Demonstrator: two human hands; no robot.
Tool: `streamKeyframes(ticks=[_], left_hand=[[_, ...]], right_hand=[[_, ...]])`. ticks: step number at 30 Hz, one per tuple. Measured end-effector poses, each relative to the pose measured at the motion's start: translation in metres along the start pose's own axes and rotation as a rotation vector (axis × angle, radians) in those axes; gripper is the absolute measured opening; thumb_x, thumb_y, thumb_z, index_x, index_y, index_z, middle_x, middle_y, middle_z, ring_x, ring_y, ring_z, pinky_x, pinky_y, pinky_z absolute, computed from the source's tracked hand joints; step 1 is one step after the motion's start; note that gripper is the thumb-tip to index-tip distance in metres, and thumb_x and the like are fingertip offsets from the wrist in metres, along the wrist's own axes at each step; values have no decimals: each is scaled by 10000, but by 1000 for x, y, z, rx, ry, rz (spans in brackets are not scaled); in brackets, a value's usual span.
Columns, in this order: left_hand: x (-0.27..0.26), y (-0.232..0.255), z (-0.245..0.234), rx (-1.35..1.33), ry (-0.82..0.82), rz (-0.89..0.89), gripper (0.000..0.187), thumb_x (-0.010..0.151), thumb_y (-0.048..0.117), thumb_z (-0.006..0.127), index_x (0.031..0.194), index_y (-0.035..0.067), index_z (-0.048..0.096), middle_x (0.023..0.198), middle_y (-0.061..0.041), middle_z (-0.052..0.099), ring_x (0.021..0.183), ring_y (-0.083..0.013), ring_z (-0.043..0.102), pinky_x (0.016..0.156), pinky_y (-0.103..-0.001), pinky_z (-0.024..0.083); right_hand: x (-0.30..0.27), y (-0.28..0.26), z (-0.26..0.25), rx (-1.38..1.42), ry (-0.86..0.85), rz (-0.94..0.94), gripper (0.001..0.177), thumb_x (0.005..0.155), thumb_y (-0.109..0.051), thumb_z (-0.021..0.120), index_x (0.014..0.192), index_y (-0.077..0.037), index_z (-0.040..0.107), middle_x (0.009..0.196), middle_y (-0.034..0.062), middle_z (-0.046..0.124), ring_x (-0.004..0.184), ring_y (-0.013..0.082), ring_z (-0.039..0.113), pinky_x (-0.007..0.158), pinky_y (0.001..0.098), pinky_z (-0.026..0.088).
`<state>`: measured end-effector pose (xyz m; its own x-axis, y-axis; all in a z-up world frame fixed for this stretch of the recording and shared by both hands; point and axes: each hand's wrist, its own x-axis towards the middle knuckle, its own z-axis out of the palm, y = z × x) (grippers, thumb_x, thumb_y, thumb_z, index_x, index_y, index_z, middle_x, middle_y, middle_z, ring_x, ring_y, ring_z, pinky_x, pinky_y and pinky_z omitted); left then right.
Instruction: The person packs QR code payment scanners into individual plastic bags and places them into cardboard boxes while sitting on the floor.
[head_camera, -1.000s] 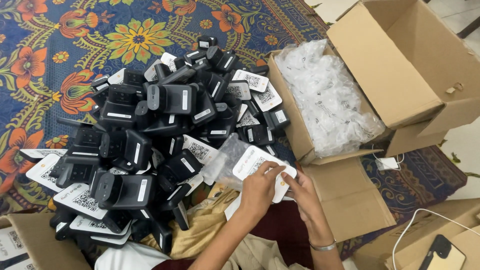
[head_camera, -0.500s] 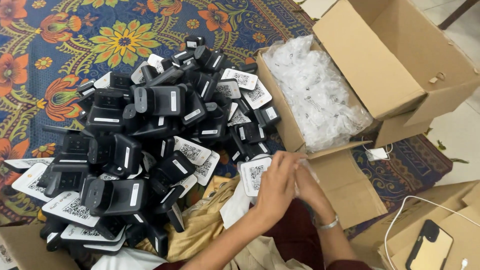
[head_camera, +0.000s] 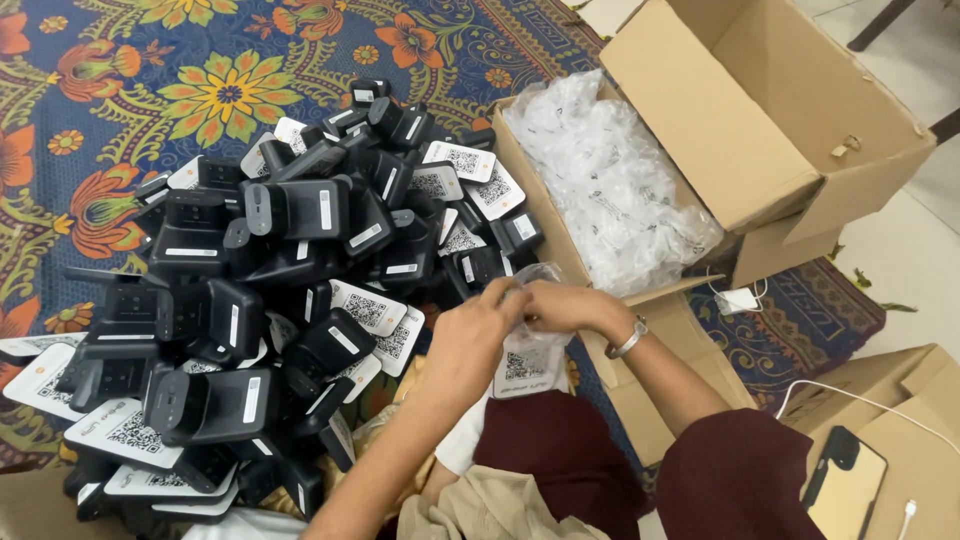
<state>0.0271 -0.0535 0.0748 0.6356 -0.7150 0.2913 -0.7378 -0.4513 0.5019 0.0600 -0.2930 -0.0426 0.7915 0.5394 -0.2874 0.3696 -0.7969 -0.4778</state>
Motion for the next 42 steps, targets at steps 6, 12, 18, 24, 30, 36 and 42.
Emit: streamKeyframes(ticks=[6, 12, 18, 24, 30, 36, 42], left_hand=[[20, -12, 0, 481, -130, 196, 576, 657, 0, 612, 1220, 101, 683, 1422, -391, 477, 1406, -584, 349, 1133, -673, 224], [20, -40, 19, 493, -38, 176, 171, 851, 86, 616, 937, 41, 756, 1154, -238, 653, 1247, -383, 568, 1081, -444, 428], [18, -49, 6, 348, -29, 145, 169, 864, 199, 682, 874, 42, 743, 926, -143, 656, 995, -307, 627, 917, -417, 480], [22, -56, 8, 378, 82, 148, 315, 845, 341, 725, 867, 27, 722, 841, -136, 660, 934, -319, 635, 814, -428, 495], [26, -56, 12, 273, 46, 192, 177, 912, 208, 672, 833, 53, 643, 797, -93, 663, 843, -299, 652, 767, -416, 519], [34, -53, 21, 106, 90, 110, 222, 974, 230, 625, 886, 29, 591, 791, -140, 649, 824, -344, 664, 698, -465, 530], [37, -52, 29, -229, -109, -220, 296, 1048, 285, 505, 977, 0, 545, 761, -227, 674, 751, -410, 668, 703, -502, 512]], right_hand=[[-8, -30, -20, -190, -40, -51, 279, 812, -98, 689, 1080, -71, 760, 1023, 140, 738, 1036, 343, 616, 980, 448, 474], [-48, -41, -54, 65, 116, -202, 291, 913, -242, 641, 1114, -60, 747, 1084, 102, 747, 1093, 273, 653, 1172, 554, 135], [-93, -95, -88, -157, 193, 72, 441, 679, -511, 849, 845, -108, 777, 960, 26, 705, 1066, 202, 633, 1208, 489, 150], [-124, -104, -94, -262, 463, 131, 290, 665, -387, 833, 805, -135, 798, 959, 24, 623, 1113, 181, 581, 1249, 505, 135], [-142, -90, -90, -287, 634, 160, 125, 764, -290, 771, 774, -171, 811, 1092, 9, 643, 1146, 201, 576, 1262, 505, 171], [-150, -76, -82, -239, 744, 235, 120, 777, -238, 779, 877, -177, 804, 1183, -4, 650, 1171, 202, 618, 1259, 517, 238], [-115, -4, -19, 637, 791, 68, 861, 796, -280, 815, 1522, -136, 376, 1545, 90, 495, 1361, 219, 553, 1156, 448, 405]])
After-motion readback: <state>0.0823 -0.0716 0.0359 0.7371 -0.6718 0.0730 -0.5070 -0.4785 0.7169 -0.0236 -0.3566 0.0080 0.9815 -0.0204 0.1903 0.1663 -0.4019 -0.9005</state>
